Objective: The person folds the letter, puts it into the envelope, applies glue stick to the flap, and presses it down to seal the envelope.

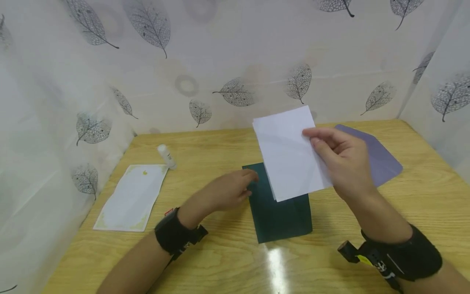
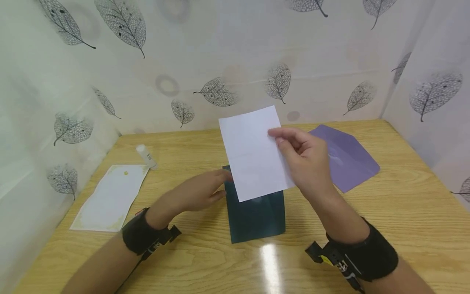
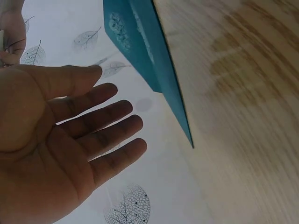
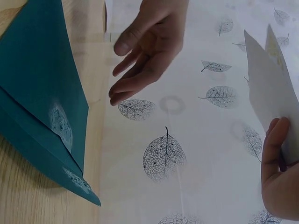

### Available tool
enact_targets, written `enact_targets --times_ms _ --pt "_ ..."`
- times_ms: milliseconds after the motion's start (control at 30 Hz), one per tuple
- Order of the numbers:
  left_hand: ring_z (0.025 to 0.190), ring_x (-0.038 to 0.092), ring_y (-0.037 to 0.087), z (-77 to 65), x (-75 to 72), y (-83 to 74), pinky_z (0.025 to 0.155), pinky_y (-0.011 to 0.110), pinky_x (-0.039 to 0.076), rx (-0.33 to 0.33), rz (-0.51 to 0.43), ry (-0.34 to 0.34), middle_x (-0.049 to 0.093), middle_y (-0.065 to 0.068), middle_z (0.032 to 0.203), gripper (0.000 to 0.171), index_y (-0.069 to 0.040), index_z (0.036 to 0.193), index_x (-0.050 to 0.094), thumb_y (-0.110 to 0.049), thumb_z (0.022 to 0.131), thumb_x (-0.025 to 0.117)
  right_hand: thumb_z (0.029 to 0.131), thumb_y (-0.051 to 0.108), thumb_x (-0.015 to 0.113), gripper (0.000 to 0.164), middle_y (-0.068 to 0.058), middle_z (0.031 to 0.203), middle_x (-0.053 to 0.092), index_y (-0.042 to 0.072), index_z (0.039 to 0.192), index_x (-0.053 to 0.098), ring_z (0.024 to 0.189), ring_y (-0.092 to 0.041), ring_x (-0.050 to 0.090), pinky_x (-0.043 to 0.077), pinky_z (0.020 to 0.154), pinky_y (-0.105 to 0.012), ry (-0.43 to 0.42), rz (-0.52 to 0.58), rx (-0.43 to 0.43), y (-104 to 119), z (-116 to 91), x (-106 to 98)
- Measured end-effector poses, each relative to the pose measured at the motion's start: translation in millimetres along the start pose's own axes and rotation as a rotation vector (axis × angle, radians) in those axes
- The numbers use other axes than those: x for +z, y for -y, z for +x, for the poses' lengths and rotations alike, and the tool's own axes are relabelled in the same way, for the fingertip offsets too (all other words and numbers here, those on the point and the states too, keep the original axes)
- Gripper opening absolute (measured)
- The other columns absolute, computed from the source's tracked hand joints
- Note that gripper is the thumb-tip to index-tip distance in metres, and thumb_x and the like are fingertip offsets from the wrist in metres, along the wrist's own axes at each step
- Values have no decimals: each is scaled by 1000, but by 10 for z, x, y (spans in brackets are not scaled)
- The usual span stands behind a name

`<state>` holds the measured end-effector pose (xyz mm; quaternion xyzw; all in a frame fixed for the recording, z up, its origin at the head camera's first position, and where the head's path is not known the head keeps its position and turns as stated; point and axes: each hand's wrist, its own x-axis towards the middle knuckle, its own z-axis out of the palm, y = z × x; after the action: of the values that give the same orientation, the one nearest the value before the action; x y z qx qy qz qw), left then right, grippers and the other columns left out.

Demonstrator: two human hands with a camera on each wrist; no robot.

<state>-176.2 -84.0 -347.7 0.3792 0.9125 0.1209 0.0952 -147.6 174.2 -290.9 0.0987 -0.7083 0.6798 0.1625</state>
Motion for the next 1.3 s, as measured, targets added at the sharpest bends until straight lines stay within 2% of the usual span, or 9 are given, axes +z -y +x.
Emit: enact_targets --times_ms 167,367,533,767,1000,1067,1133,1233,1300 --pt "141 44 28 5 35 7 115 37 39 -3 108 67 41 14 155 38 -2 136 55 -6 98 57 93 6 69 21 2 96 75 2 114 73 74 -9 67 55 61 -16 29 2 28 2 -8 0" --pt "145 39 27 9 76 34 116 36 36 1 157 137 35 14 160 47 -2 144 49 -4 97 54 88 2 74 29 1 97 76 1 117 72 72 -8 69 56 61 -18 82 58 68 -4 -4 0" --pt "147 35 26 11 105 44 119 36 32 5 224 195 32 13 161 52 -4 149 44 -10 99 58 87 2 76 32 2 94 75 1 118 71 72 -10 69 56 61 -18 87 6 90 -14 13 3" --pt "148 34 23 16 120 28 118 35 33 -42 182 304 33 11 161 50 -6 151 43 -11 102 51 87 4 76 32 3 92 75 2 119 71 71 -9 67 56 61 -18 89 -35 114 -33 35 1" --pt "140 47 25 11 65 13 114 36 39 -47 146 302 46 11 153 38 -3 136 59 -4 99 54 87 4 75 32 4 94 75 2 119 71 72 -10 68 56 61 -19 96 -41 123 -43 36 -6" --pt "125 60 22 2 53 12 105 33 48 -27 151 282 60 11 139 29 -2 122 68 -1 96 55 88 4 75 32 4 95 75 2 119 71 72 -9 68 56 61 -18 98 -54 126 -47 35 -7" --pt "98 65 17 -6 44 10 88 28 54 -7 154 250 70 7 113 19 -3 104 72 2 92 57 88 3 75 32 4 94 75 2 120 71 71 -9 67 56 61 -18 98 -67 126 -50 34 -8" --pt "67 47 11 -18 34 6 61 24 43 22 153 198 56 -2 73 16 -7 80 67 5 89 59 89 5 74 33 7 94 74 2 121 70 71 -9 66 55 61 -18 102 -122 126 -54 30 -8" --pt "62 39 10 -22 28 -1 57 23 35 30 156 173 44 -5 65 21 -10 72 62 5 87 61 89 6 74 34 8 94 74 3 122 70 71 -9 65 55 61 -18 106 -162 121 -56 27 -9"
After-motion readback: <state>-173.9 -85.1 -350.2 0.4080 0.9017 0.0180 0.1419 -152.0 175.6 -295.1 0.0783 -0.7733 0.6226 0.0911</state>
